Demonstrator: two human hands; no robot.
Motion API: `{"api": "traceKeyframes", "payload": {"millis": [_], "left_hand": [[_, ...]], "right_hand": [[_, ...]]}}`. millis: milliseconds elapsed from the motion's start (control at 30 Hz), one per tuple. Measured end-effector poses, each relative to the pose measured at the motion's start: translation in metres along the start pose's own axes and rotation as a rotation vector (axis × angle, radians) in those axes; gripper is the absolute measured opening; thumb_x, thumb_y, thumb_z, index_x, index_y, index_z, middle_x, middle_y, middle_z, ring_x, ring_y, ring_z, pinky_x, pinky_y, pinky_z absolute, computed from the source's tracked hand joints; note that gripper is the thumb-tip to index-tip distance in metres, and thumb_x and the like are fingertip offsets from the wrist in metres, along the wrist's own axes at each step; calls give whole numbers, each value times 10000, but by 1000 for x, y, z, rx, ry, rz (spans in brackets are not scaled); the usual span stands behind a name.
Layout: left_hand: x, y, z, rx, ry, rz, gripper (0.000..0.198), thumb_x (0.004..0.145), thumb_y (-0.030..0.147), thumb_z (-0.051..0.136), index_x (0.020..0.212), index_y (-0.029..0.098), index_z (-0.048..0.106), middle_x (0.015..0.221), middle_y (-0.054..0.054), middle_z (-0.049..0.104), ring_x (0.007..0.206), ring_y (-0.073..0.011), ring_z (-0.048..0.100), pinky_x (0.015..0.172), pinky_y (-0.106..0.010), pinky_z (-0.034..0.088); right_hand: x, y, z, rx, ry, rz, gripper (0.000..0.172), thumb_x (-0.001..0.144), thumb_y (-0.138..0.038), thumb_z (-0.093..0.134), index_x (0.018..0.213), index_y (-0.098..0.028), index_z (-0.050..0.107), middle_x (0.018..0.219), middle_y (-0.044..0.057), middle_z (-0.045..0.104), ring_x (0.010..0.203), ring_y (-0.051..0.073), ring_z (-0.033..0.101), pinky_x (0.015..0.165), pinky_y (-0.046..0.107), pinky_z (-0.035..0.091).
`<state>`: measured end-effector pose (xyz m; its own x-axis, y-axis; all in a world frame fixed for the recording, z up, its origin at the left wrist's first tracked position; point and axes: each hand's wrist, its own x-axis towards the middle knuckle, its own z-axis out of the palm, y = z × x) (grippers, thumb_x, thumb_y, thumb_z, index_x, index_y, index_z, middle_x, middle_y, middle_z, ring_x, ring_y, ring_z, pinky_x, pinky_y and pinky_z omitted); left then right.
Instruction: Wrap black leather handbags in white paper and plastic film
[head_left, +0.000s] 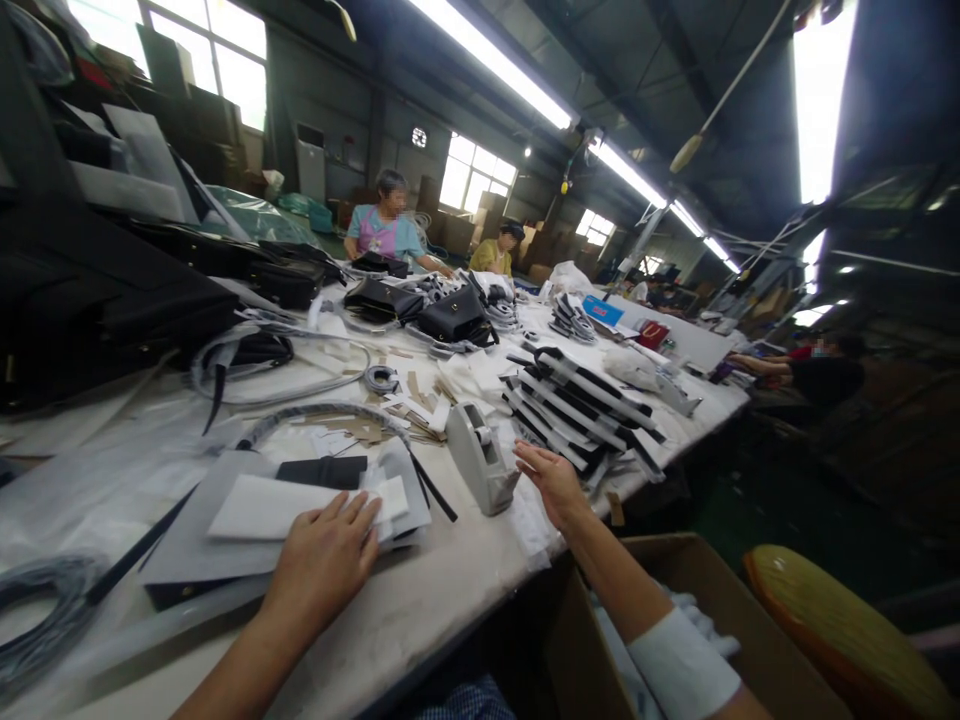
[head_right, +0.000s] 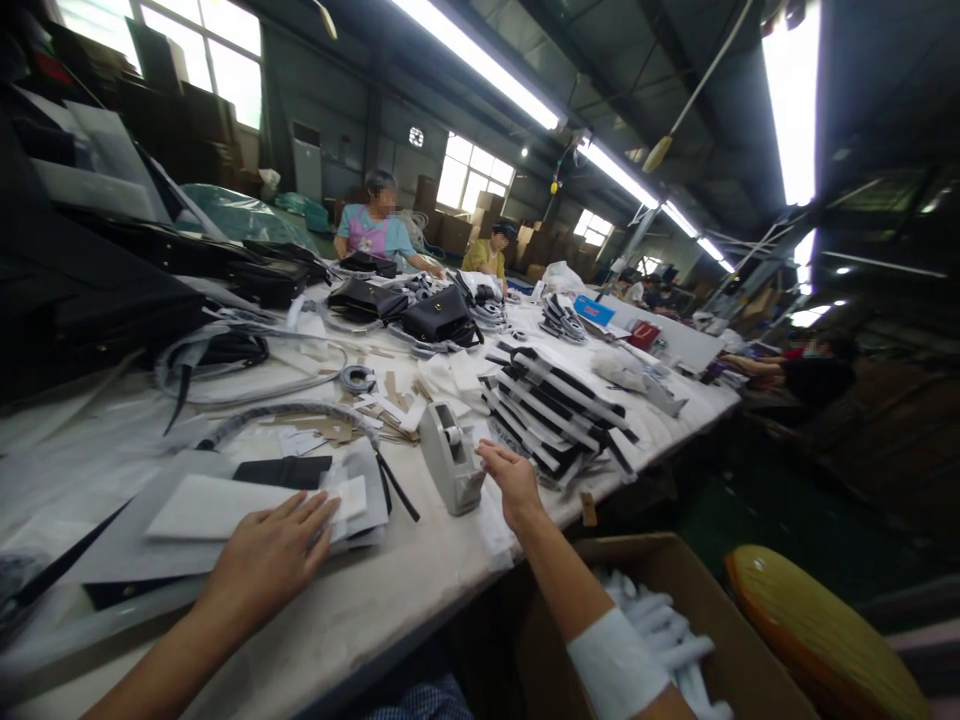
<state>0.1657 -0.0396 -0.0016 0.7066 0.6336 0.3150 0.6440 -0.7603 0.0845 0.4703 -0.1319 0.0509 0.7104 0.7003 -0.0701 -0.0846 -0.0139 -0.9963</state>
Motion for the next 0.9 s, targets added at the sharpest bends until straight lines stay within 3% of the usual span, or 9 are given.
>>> {"api": "traceKeyframes", "payload": {"millis": [133, 300, 433, 700, 833, 900], "left_hand": [[-1, 0, 1, -3, 12, -5, 350, 942, 222, 424, 1199, 162, 654, 1268, -124, 662, 1190, -323, 588, 868, -477, 482], [-1, -1, 5, -24, 39, -8, 348, 945, 214, 412, 1195, 180, 652, 1256, -103, 674, 1185, -326, 593, 876, -486, 483], [-1, 0, 5, -10, 32, -6, 355, 939, 214, 412, 1195, 169, 654, 1265, -111, 668, 1189, -334, 592, 874, -487, 483], [-1, -3, 12, -8, 26, -9, 375, 912, 222, 451, 1224, 171, 653, 1293, -122, 648, 1220, -333, 571, 899, -491, 467], [-2, -4, 14, -2, 32, -2, 388, 913, 230, 438, 1225, 162, 658, 1295, -130, 645, 1210, -337, 577, 885, -493, 470], [-2, -4, 14, -9, 41, 1, 392, 909, 220, 434, 1220, 152, 661, 1292, -141, 645, 1206, -343, 579, 882, -495, 467]], "right_hand": [[-23, 6, -12, 56, -2, 83, 368, 558, -414, 877, 791, -151, 765, 900, 93, 744, 859, 222, 692, 827, 353, 555], [-36, 27, -24, 69, 4, 181, 382, 597, -454, 862, 804, -158, 737, 892, 91, 745, 738, 191, 708, 751, 341, 593], [-35, 46, -27, 12, 32, 187, 369, 599, -454, 864, 777, -161, 726, 786, 72, 731, 601, 144, 659, 610, 287, 582], [-18, 68, -37, -282, 82, -17, 361, 679, -500, 775, 790, -157, 754, 679, 47, 700, 503, 131, 555, 553, 294, 514], [-30, 46, -52, -483, 0, -160, 205, 754, -396, 742, 789, -196, 773, 729, 52, 714, 616, 177, 600, 666, 317, 501], [-38, 25, -56, -649, -148, -318, 128, 818, -316, 690, 843, -228, 780, 834, 55, 733, 771, 202, 648, 769, 315, 491]]}}
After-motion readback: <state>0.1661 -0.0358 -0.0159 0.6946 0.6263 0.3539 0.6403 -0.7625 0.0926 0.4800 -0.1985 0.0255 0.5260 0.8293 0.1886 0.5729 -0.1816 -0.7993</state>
